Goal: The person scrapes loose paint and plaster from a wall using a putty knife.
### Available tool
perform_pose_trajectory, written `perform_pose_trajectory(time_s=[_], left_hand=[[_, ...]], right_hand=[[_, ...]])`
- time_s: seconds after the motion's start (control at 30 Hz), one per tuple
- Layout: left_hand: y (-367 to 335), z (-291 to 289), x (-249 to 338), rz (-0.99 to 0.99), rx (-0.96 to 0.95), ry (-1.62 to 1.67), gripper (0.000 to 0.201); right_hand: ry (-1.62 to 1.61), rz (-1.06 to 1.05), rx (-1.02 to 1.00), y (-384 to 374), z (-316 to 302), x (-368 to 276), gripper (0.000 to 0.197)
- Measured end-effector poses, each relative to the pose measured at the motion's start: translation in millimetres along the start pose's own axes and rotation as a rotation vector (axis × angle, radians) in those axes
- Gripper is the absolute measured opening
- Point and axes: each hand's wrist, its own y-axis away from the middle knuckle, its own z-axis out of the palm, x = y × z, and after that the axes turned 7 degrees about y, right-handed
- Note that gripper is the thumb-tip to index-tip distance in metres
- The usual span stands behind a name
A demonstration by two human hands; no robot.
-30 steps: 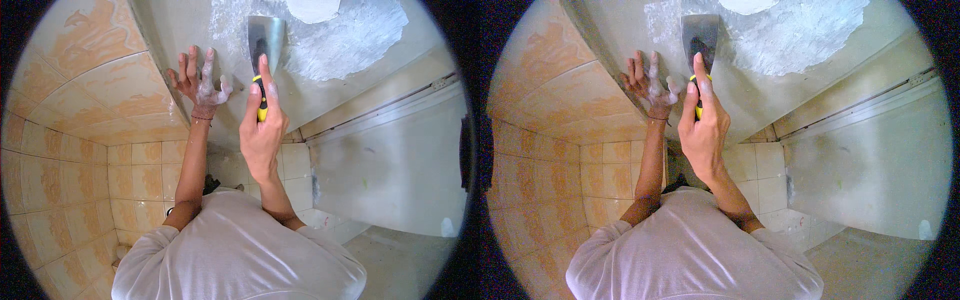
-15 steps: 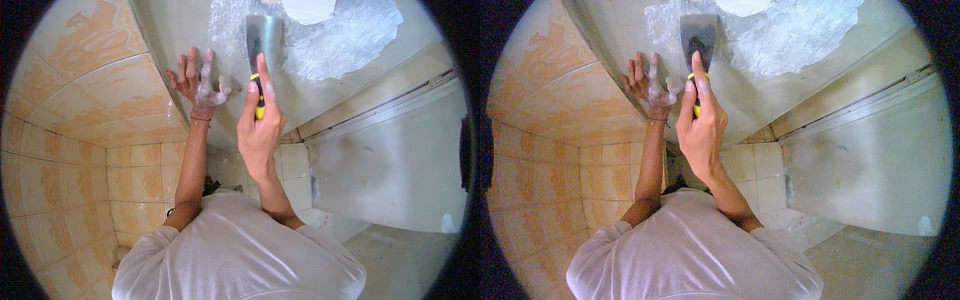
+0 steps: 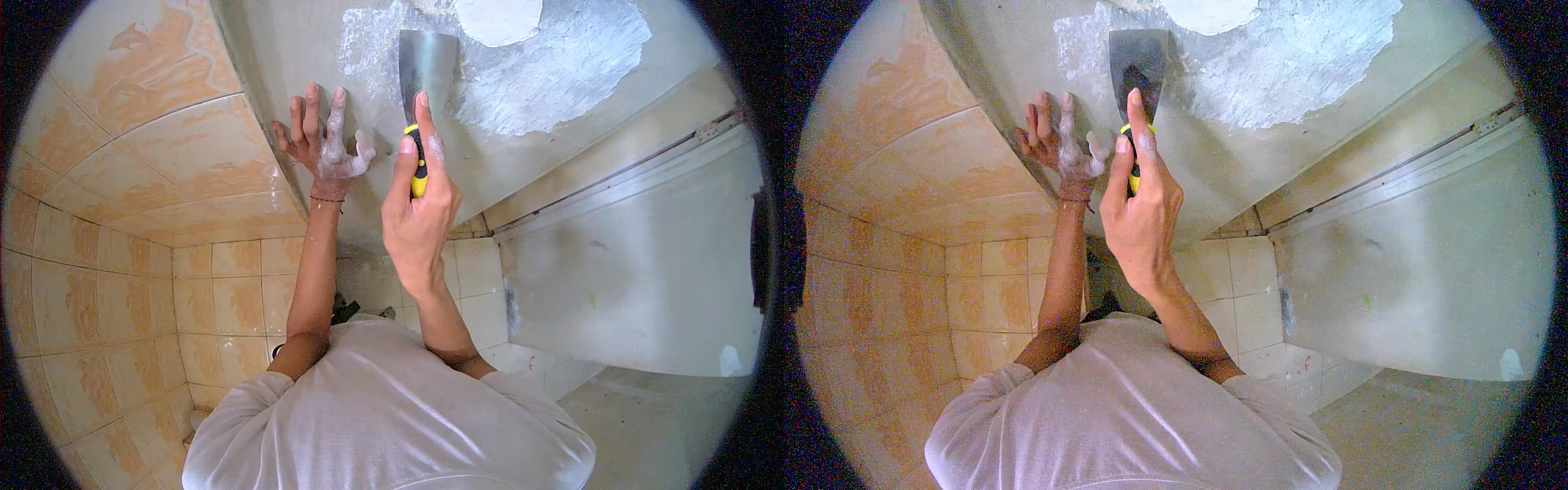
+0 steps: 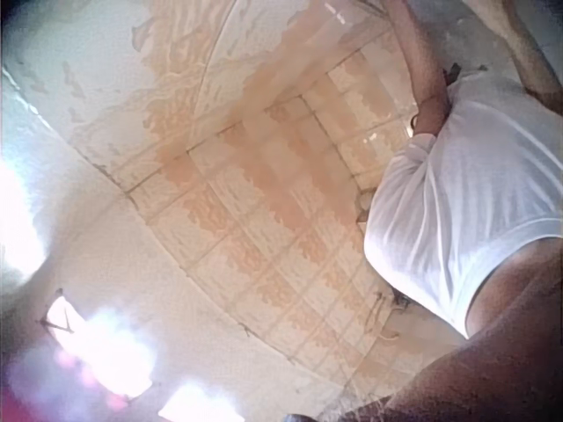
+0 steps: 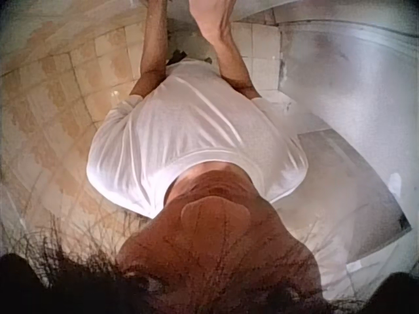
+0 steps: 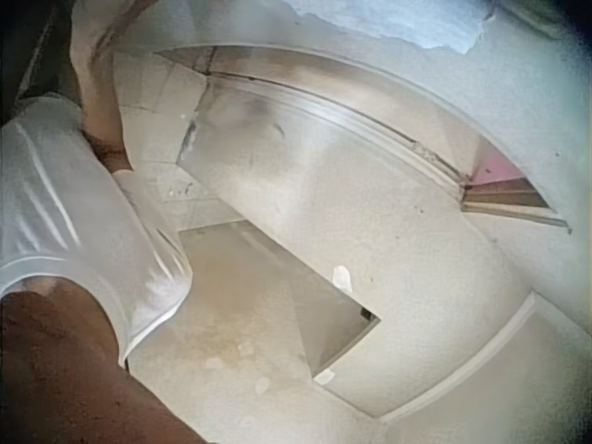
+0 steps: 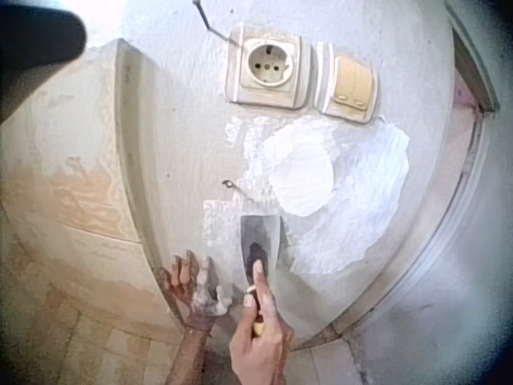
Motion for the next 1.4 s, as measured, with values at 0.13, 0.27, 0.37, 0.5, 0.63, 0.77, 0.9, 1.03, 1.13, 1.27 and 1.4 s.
perform_pose_trajectory(time_s=[0.13, 0.27, 0.37, 0.5, 0.63, 0.77, 0.9, 1.03, 1.13, 1.27, 1.4], left_hand=[[0, 1, -1, 0.000, 0.014, 0.018, 0.061], [0, 0, 2, -0.025, -0.004, 0.024, 0.061], [-1, -2, -2, 0.008, 0.000, 0.007, 0.061], [0, 1, 0, 0.018, 0.020, 0.007, 0.061], [0, 0, -1, -0.001, 0.013, 0.017, 0.060], [2, 1, -1, 0.004, -0.015, -0.006, 0.060], [2, -3, 0, -0.024, -0.024, 0.018, 0.060], [2, 0, -2, 0.021, -0.006, -0.009, 0.061], [2, 0, -2, 0.012, -0.012, -0.003, 0.062], [-1, -2, -1, -0.008, -0.007, 0.026, 0.063], [2, 1, -2, 0.033, 0.001, -0.019, 0.063]], right_hand=[[-0.041, 0.014, -0.016, 3, -3, 2, 0.043], [-0.037, -0.066, 0.055, -9, 5, 2, 0.043], [0.022, -0.034, 0.011, -6, 1, -3, 0.041], [0.008, -0.090, 0.054, -9, 5, 3, 0.043], [-0.049, -0.007, 0.015, -10, 2, -9, 0.041], [0.012, -0.049, 0.038, -5, 0, -3, 0.040], [-0.005, -0.063, 0.045, -10, 4, -2, 0.041], [0.025, -0.085, 0.020, 7, 2, 10, 0.042], [0.020, -0.057, 0.003, 3, 0, 5, 0.041], [0.021, -0.107, 0.041, -2, 1, -1, 0.041], [-0.020, -0.021, -0.001, -1, -1, -1, 0.041]])
